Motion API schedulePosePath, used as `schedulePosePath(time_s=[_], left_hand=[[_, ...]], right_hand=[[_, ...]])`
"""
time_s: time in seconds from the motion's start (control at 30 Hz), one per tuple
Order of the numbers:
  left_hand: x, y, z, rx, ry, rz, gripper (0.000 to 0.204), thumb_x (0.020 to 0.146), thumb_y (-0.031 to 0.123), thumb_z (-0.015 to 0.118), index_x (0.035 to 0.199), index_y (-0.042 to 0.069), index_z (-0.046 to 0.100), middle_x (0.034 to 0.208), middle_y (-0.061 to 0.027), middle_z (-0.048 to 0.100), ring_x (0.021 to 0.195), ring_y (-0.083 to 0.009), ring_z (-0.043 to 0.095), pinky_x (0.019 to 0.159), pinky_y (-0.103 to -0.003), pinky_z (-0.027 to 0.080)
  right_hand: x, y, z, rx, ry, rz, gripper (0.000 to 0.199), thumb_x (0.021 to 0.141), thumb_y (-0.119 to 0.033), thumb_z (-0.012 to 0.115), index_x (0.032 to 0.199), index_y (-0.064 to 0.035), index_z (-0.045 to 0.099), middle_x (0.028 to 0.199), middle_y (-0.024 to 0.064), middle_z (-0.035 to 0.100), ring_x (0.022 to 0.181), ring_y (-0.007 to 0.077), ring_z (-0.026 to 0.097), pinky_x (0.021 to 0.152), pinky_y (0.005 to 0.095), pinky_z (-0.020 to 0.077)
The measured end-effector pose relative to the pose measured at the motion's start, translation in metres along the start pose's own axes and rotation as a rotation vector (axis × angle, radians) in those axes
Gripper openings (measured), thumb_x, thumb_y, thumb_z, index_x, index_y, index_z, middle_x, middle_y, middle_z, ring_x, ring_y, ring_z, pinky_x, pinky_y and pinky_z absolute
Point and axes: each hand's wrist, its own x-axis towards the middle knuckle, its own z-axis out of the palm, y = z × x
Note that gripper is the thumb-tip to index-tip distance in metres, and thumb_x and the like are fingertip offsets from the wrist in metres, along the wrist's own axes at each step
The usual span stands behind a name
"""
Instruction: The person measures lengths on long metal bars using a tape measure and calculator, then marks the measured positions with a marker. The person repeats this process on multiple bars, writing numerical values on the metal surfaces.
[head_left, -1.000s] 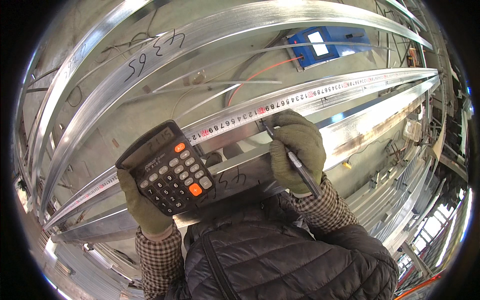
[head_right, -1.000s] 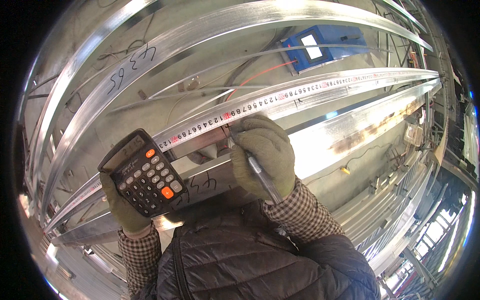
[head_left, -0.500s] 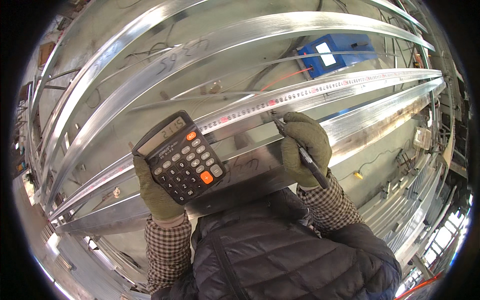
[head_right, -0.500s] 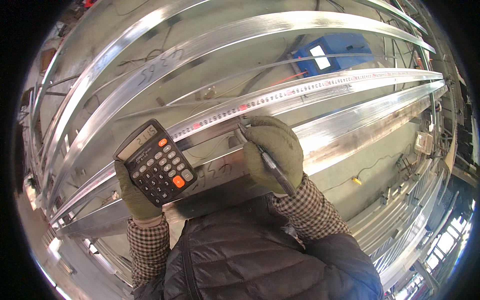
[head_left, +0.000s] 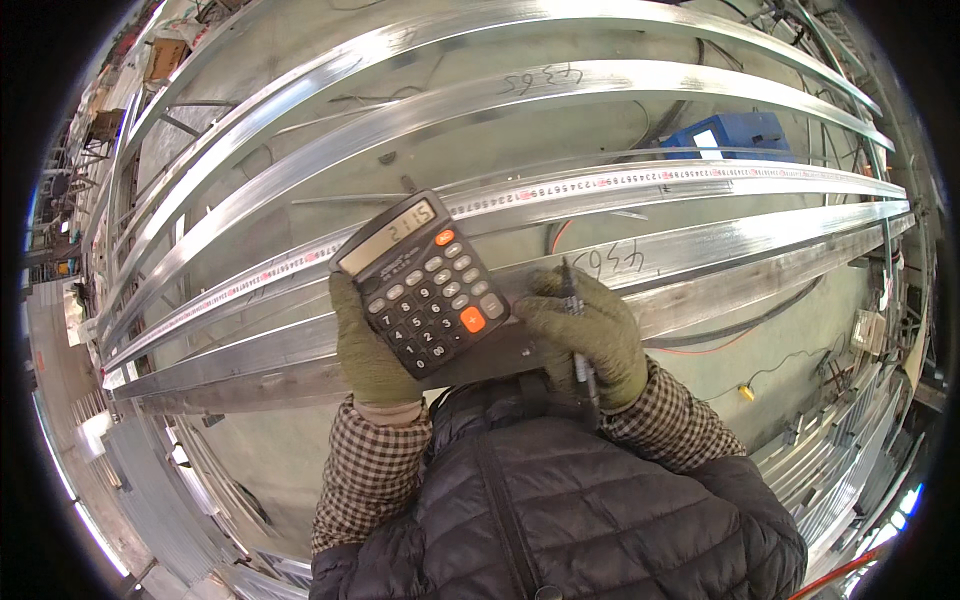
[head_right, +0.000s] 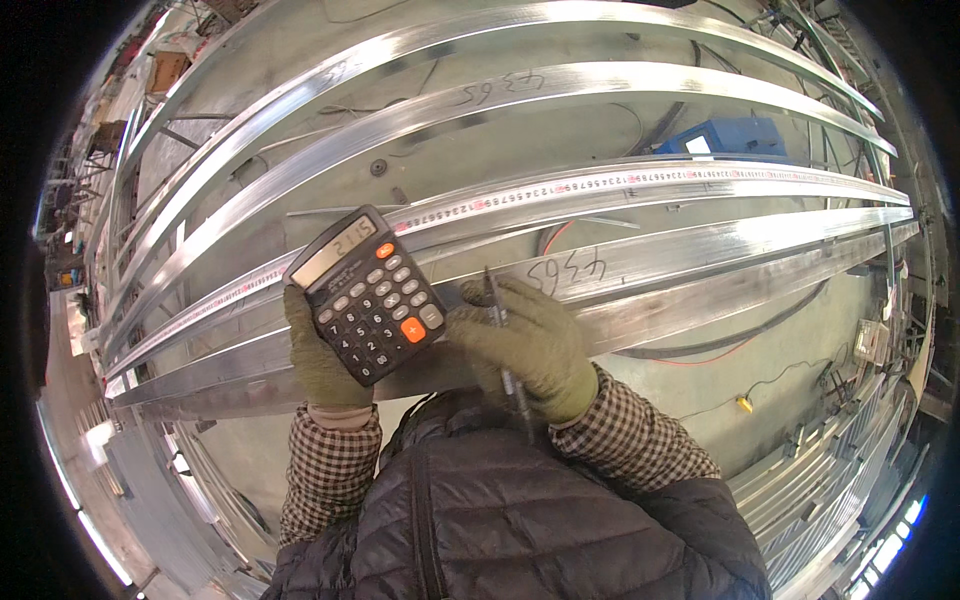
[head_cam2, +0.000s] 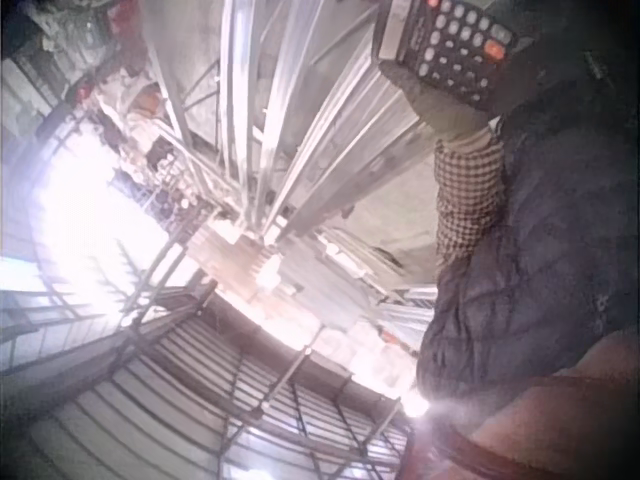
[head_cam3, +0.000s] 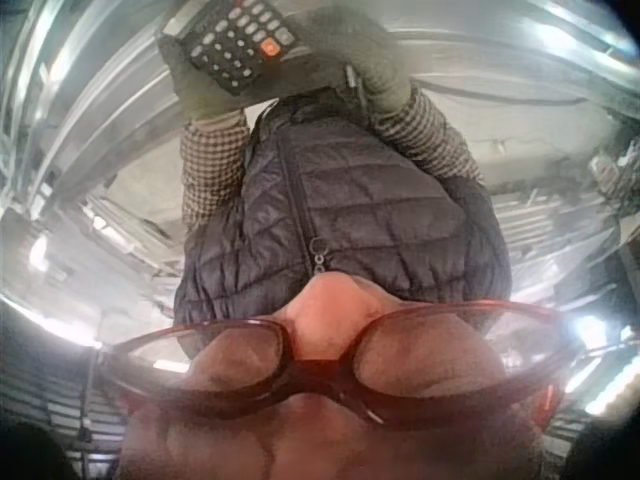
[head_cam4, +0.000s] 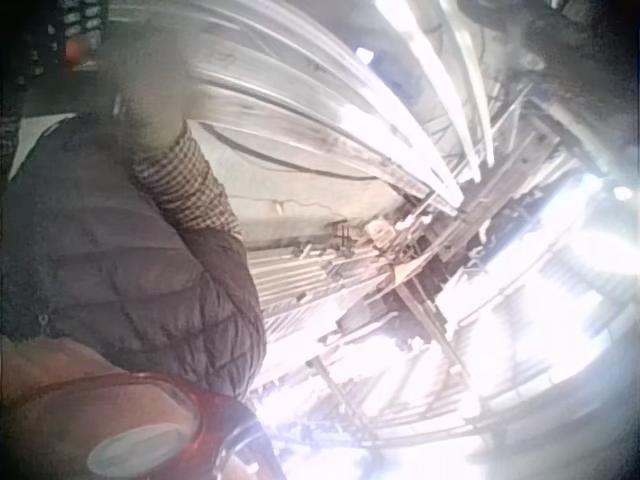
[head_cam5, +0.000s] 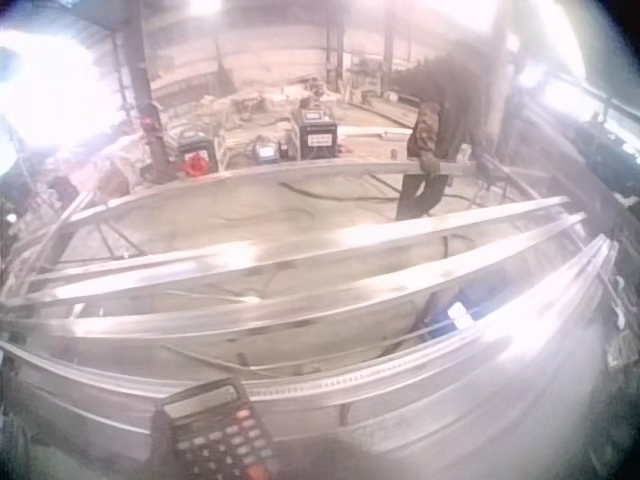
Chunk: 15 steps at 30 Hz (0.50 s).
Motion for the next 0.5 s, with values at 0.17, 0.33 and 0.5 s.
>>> schedulePosePath(time_s=[0.17, 0.33, 0.5], left_hand=[[-0.013, 0.009, -0.005, 0.248, 0.191, 0.055, 0.076, 0.116, 0.064, 0.049, 0.159, 0.002, 0.055, 0.147, -0.0232, 0.07, 0.124, -0.0384, 0.077, 0.095, -0.053, 0.073], [-0.018, 0.014, 0.003, 0.443, 0.35, 0.065, 0.072, 0.119, 0.063, 0.041, 0.154, 0.002, 0.058, 0.136, -0.0192, 0.076, 0.113, -0.0299, 0.082, 0.089, -0.042, 0.075], [-0.006, 0.014, 0.011, 0.398, 0.339, 0.034, 0.07, 0.119, 0.061, 0.043, 0.151, 0.001, 0.061, 0.134, -0.0189, 0.077, 0.109, -0.0289, 0.083, 0.087, -0.041, 0.075]], right_hand=[[0.001, -0.01, 0.027, -0.078, -0.07, -0.211, 0.033, 0.081, -0.015, 0.083, 0.114, -0.0153, 0.081, 0.121, 0.0103, 0.082, 0.116, 0.036, 0.078, 0.104, 0.0549, 0.0624], [0.003, -0.019, 0.031, -0.007, -0.088, -0.121, 0.037, 0.081, -0.011, 0.083, 0.118, -0.0096, 0.079, 0.118, 0.0113, 0.081, 0.114, 0.0332, 0.078, 0.099, 0.0496, 0.0629], [0.005, -0.023, 0.016, 0.302, -0.119, 0.219, 0.041, 0.085, -0.001, 0.083, 0.125, -0.0049, 0.076, 0.105, 0.015, 0.077, 0.096, 0.0294, 0.078, 0.088, 0.0402, 0.0623]])
